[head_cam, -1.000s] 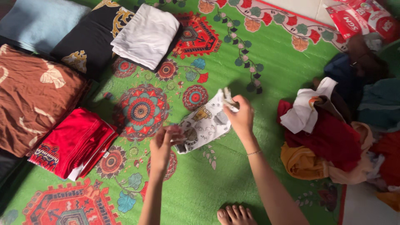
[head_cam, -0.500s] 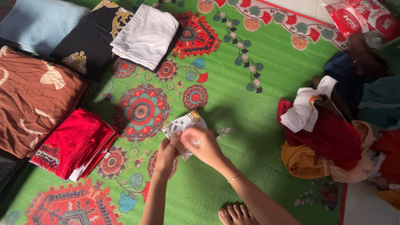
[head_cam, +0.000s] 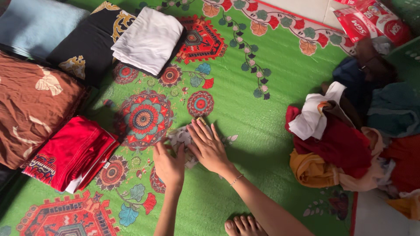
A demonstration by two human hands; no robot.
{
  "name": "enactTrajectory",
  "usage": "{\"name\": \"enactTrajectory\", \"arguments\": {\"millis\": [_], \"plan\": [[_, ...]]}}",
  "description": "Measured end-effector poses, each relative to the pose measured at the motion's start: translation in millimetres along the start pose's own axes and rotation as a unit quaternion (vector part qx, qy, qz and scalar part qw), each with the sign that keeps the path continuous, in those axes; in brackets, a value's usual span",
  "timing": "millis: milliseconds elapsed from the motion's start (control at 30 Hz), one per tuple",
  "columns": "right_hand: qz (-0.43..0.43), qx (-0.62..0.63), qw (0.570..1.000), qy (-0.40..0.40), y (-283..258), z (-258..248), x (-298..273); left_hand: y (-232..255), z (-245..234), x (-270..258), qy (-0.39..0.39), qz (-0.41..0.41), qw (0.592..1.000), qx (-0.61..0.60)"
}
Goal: The person folds several pieces of clothing on a green patterned mat, including a red and white shirt, a red garment, and a white patterned item. Each piece is smoothed, folded, and placed into a growing stack.
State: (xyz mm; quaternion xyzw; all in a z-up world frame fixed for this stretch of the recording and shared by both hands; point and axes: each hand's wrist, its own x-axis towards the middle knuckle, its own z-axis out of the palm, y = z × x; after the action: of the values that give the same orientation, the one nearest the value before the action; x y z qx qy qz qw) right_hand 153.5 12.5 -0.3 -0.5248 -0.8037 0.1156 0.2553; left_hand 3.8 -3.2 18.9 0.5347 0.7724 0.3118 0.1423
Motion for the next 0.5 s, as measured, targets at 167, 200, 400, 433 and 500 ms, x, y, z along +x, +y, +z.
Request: {"name": "enactTrajectory", "arguments": {"millis": [167, 200, 400, 433, 500], "plan": [[0.011, -0.002, 1.0, 0.009, 0, 5, 0, 14, -13, -1, 0.006, 0.155, 0.983, 0.098], [0.005, -0.012, 1.0, 0.006, 1, 6, -1, 15, -10, -3, -0.004, 0.224, 0.968, 0.112], [0.017, -0.011, 1.0, -0.017, 2, 9, 1, 1, 8, -7, -0.09, 0.296, 0.947, 0.086], [0.021, -0.012, 0.999, -0.023, 2, 9, 0, -3, 11, -7, -0.093, 0.296, 0.947, 0.084], [0.022, -0.014, 0.999, -0.027, 2, 7, 0, -10, 18, -6, -0.1, 0.296, 0.946, 0.085]]}}
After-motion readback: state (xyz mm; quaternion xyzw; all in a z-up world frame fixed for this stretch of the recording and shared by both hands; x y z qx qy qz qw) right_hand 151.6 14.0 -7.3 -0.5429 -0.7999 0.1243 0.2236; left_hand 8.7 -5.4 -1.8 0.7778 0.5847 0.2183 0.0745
